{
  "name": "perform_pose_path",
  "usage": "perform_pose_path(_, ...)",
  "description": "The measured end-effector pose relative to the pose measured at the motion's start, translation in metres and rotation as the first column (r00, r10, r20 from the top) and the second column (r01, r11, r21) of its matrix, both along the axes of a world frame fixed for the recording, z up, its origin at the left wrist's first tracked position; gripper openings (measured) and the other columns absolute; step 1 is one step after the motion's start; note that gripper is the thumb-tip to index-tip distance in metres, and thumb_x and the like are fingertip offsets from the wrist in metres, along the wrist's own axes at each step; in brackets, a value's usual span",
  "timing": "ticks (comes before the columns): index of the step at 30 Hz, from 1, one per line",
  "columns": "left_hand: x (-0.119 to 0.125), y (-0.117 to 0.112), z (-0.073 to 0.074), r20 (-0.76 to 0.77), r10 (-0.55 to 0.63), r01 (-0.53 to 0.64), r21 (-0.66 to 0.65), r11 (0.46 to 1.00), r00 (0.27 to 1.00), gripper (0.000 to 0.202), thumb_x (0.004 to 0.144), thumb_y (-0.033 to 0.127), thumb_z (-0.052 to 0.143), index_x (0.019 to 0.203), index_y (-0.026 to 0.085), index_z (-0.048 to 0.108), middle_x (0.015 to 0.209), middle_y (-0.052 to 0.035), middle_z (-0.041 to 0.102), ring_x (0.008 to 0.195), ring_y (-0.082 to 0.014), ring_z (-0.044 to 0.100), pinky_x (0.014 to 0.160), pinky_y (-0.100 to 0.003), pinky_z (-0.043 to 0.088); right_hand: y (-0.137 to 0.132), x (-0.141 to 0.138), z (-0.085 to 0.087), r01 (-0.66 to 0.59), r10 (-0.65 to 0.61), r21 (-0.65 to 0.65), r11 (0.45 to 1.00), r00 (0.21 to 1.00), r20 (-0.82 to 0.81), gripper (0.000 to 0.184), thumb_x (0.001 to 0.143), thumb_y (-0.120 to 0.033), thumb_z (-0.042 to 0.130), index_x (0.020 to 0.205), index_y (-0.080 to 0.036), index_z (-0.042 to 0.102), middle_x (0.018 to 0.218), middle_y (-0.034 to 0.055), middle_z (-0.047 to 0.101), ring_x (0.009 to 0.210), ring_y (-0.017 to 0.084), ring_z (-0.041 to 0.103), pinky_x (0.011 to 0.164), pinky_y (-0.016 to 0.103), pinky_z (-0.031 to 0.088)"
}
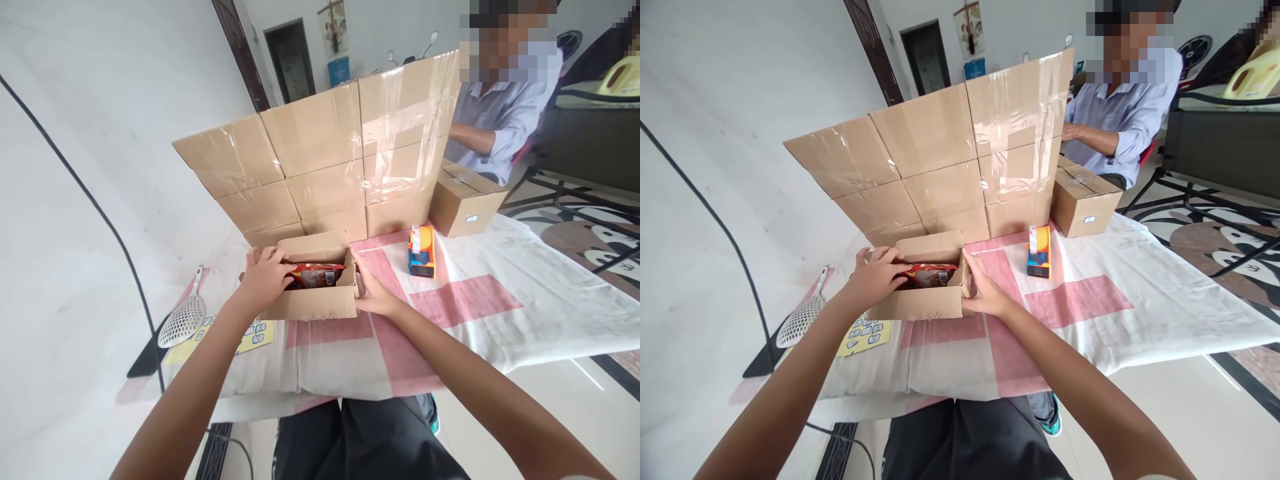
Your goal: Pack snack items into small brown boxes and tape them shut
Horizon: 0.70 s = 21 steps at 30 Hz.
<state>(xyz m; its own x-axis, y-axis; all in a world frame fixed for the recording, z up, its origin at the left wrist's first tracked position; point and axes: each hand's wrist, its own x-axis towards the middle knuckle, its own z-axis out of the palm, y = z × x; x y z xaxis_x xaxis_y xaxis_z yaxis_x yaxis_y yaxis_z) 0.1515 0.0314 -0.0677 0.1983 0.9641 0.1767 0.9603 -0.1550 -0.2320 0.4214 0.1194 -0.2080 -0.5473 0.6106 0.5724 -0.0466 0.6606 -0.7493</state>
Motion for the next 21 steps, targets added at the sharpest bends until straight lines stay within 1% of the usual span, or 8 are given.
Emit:
perform_pose_path(2, 0.003, -0.004, -0.003, 0.097, -0.009, 0.01, -0.007, 1.0, 0.995, 0.034, 0.101, 0.033, 0.045, 0.105, 0.031, 0.079, 0.123, -0.0072, 0.067, 0.123, -0.0312, 0.054, 0.115, -0.065, 0.022, -0.002, 0.003, 0.009, 0.025, -0.026, 0.091, 0.996, 1.0, 0.015, 0.1, 0.082, -0.041, 0.076, 0.164, -0.036, 0.018, 0.168, 0.0102, 0.016, 0.158, 0.035, 0.017, 0.125, 0.058, 0.026)
perform_pose_path(4, 0.002, -0.006, -0.009, 0.206, -0.007, 0.011, -0.021, 1.0, 0.978, 0.039, 0.103, 0.035, 0.04, 0.103, 0.031, 0.079, 0.12, -0.0056, 0.069, 0.118, -0.0284, 0.057, 0.113, -0.06, 0.026, -0.002, 0.009, 0.025, 0.035, -0.042, 0.206, 0.978, 0.999, 0.03, 0.069, 0.089, -0.04, 0.066, 0.154, -0.031, 0.043, 0.169, 0.0088, 0.019, 0.157, 0.036, 0.015, 0.125, 0.059, 0.024)
perform_pose_path(7, -0.002, -0.006, -0.015, 0.298, -0.017, 0.024, -0.021, 0.999, 0.954, 0.041, 0.103, 0.035, 0.038, 0.101, 0.029, 0.079, 0.121, -0.0045, 0.07, 0.118, -0.0269, 0.058, 0.112, -0.053, 0.029, 0.0, 0.019, 0.064, -0.069, 0.005, 0.378, 0.923, 0.986, 0.168, 0.035, 0.098, -0.041, 0.048, 0.123, -0.026, 0.068, 0.147, 0.009, 0.055, 0.145, 0.034, 0.035, 0.12, 0.057, 0.03)
perform_pose_path(9, -0.004, -0.005, -0.018, 0.328, -0.019, 0.03, -0.027, 0.999, 0.945, 0.04, 0.103, 0.036, 0.039, 0.098, 0.029, 0.078, 0.122, -0.0035, 0.07, 0.117, -0.0263, 0.058, 0.111, -0.052, 0.03, 0.002, 0.019, 0.094, -0.18, 0.03, 0.406, 0.896, 0.937, 0.349, 0.04, 0.104, -0.037, 0.034, 0.107, -0.024, 0.073, 0.119, 0.0082, 0.071, 0.125, 0.03, 0.052, 0.111, 0.052, 0.039)
perform_pose_path(11, -0.007, -0.003, -0.02, 0.355, -0.023, 0.036, -0.031, 0.999, 0.935, 0.039, 0.103, 0.038, 0.039, 0.099, 0.029, 0.077, 0.122, -0.0025, 0.07, 0.117, -0.0258, 0.059, 0.109, -0.051, 0.031, 0.0, 0.013, 0.121, -0.227, -0.012, 0.385, 0.894, 0.85, 0.527, 0.05, 0.106, -0.034, 0.027, 0.095, -0.022, 0.074, 0.1, 0.0078, 0.073, 0.102, 0.026, 0.06, 0.099, 0.047, 0.043)
perform_pose_path(13, -0.01, -0.001, -0.023, 0.382, -0.038, 0.049, -0.019, 0.999, 0.923, 0.038, 0.103, 0.039, 0.04, 0.102, 0.031, 0.077, 0.123, -0.0015, 0.07, 0.118, -0.0254, 0.06, 0.108, -0.049, 0.032, -0.003, -0.001, 0.138, -0.229, -0.113, 0.407, 0.884, 0.74, 0.663, 0.053, 0.107, -0.038, 0.03, 0.085, -0.02, 0.074, 0.093, 0.0085, 0.071, 0.089, 0.024, 0.06, 0.093, 0.046, 0.043)
perform_pose_path(17, -0.015, 0.003, -0.033, 0.435, -0.079, 0.083, 0.009, 0.996, 0.897, 0.043, 0.104, 0.043, 0.037, 0.098, 0.032, 0.078, 0.122, -0.0001, 0.07, 0.115, -0.023, 0.062, 0.109, -0.046, 0.033, -0.001, -0.027, 0.142, -0.288, -0.264, 0.479, 0.829, 0.554, 0.789, 0.061, 0.103, -0.055, 0.041, 0.069, -0.017, 0.074, 0.102, 0.0141, 0.069, 0.099, 0.028, 0.06, 0.1, 0.053, 0.04)
perform_pose_path(21, -0.015, 0.002, -0.039, 0.454, -0.073, 0.077, 0.009, 0.997, 0.888, 0.048, 0.105, 0.046, 0.032, 0.096, 0.032, 0.078, 0.123, 0.0003, 0.068, 0.115, -0.023, 0.063, 0.112, -0.048, 0.029, 0.01, -0.032, 0.131, -0.289, -0.263, 0.455, 0.842, 0.515, 0.815, 0.072, 0.099, -0.066, 0.04, 0.052, -0.018, 0.064, 0.096, 0.0161, 0.07, 0.103, 0.031, 0.06, 0.101, 0.056, 0.042)
